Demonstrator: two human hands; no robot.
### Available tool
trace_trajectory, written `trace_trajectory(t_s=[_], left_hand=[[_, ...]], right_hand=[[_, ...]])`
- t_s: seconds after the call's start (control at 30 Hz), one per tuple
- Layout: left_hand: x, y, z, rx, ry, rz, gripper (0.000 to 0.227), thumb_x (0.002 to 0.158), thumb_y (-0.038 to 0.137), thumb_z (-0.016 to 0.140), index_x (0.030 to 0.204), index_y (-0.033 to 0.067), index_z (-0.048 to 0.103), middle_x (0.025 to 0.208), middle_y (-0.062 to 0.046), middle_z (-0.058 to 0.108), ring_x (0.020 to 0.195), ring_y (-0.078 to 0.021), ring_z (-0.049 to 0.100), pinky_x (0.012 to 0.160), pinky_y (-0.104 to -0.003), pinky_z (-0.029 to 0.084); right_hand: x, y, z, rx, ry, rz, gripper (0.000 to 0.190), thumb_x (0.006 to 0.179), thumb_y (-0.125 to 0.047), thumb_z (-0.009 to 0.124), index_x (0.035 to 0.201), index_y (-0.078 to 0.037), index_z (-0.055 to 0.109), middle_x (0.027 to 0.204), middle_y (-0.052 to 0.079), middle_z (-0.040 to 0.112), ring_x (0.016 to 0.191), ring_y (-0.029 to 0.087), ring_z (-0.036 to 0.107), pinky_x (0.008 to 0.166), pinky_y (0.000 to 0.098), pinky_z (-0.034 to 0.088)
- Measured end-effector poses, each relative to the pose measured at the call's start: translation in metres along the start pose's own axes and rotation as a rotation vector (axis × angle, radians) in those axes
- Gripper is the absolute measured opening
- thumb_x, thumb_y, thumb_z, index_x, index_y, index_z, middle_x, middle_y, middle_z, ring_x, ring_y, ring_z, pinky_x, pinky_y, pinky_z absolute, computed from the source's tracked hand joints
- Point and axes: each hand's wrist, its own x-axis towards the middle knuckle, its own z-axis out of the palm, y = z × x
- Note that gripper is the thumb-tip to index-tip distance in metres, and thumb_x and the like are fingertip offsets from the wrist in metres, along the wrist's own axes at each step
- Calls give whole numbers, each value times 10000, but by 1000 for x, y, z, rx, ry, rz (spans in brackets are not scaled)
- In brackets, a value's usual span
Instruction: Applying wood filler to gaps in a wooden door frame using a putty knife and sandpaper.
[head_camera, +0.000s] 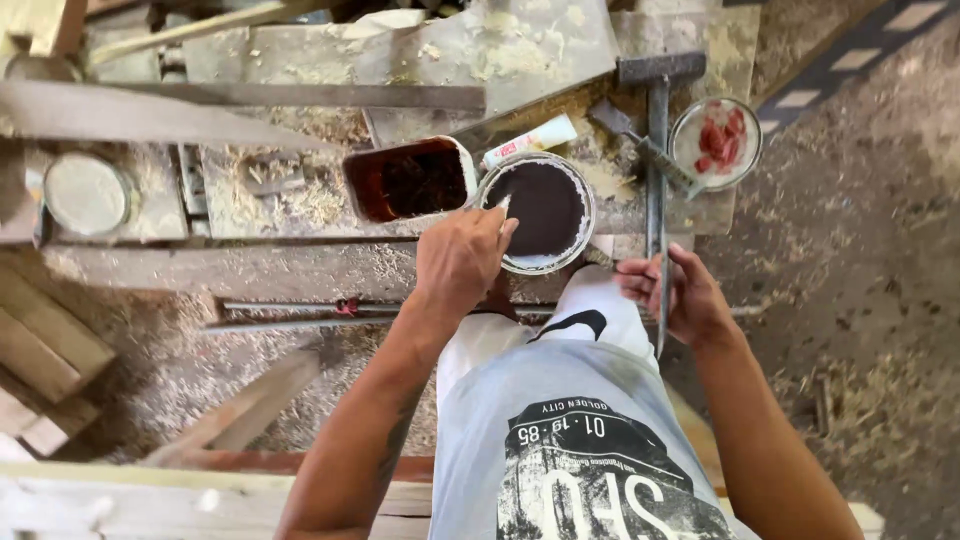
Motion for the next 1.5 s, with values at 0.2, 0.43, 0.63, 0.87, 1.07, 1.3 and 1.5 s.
trace_trajectory(t_s=[0.2, 0.43, 0.63, 0.87, 1.07, 1.3, 1.5], left_hand=[[11, -22, 6, -1, -112, 162, 243, 992, 279, 654, 865, 75, 691, 807, -124, 708, 758, -332, 684, 655, -461, 533], [21, -15, 12, -221, -265, -155, 269, 995, 333, 641, 1038, 109, 786, 824, -184, 734, 727, -359, 714, 653, -419, 555], [7, -30, 26, -503, -258, -290, 361, 1013, 345, 602, 1050, 24, 764, 760, -109, 761, 614, -193, 731, 589, -318, 577], [-16, -85, -32, -837, -242, -599, 354, 1051, 302, 611, 1114, -7, 771, 768, -92, 720, 500, -54, 496, 405, -205, 338], [-36, -122, -60, -965, -136, -546, 344, 1039, 293, 600, 1109, -23, 715, 923, -125, 786, 557, -58, 618, 406, -192, 435], [-35, -168, -77, -1251, -156, -565, 326, 1043, 271, 624, 1128, -34, 698, 950, -170, 767, 609, -99, 634, 445, -202, 435], [-14, -177, -111, -1300, -205, -564, 323, 1030, 292, 631, 1127, -11, 688, 925, -161, 757, 609, -114, 619, 464, -208, 432]], right_hand=[[12, 26, 73, 48, 141, 79, 629, 944, -508, 456, 1209, 13, 687, 1435, 188, 606, 1319, 329, 558, 1073, 459, 456], [30, 33, 64, 174, 28, 69, 565, 1009, -425, 494, 1344, 30, 506, 1524, 218, 544, 1417, 354, 529, 1091, 542, 475], [27, 30, 67, 78, 47, 105, 571, 997, -405, 463, 1454, -65, 492, 1460, 166, 590, 1340, 304, 575, 1050, 476, 513], [-2, 47, 14, 34, 256, -44, 469, 1116, -359, 635, 1397, 10, 567, 1140, 130, 673, 911, 226, 673, 820, 412, 577], [-44, 31, 67, 9, 373, -209, 387, 952, -192, 682, 1309, -89, 573, 1105, 77, 710, 909, 185, 717, 789, 412, 627], [-44, 56, 110, 49, 401, -356, 339, 977, -152, 649, 1301, -65, 593, 1107, 58, 708, 907, 163, 716, 792, 368, 628], [-25, 77, 134, 49, 512, -438, 298, 980, -157, 633, 1267, -76, 624, 1060, 38, 718, 859, 152, 696, 741, 352, 598]])
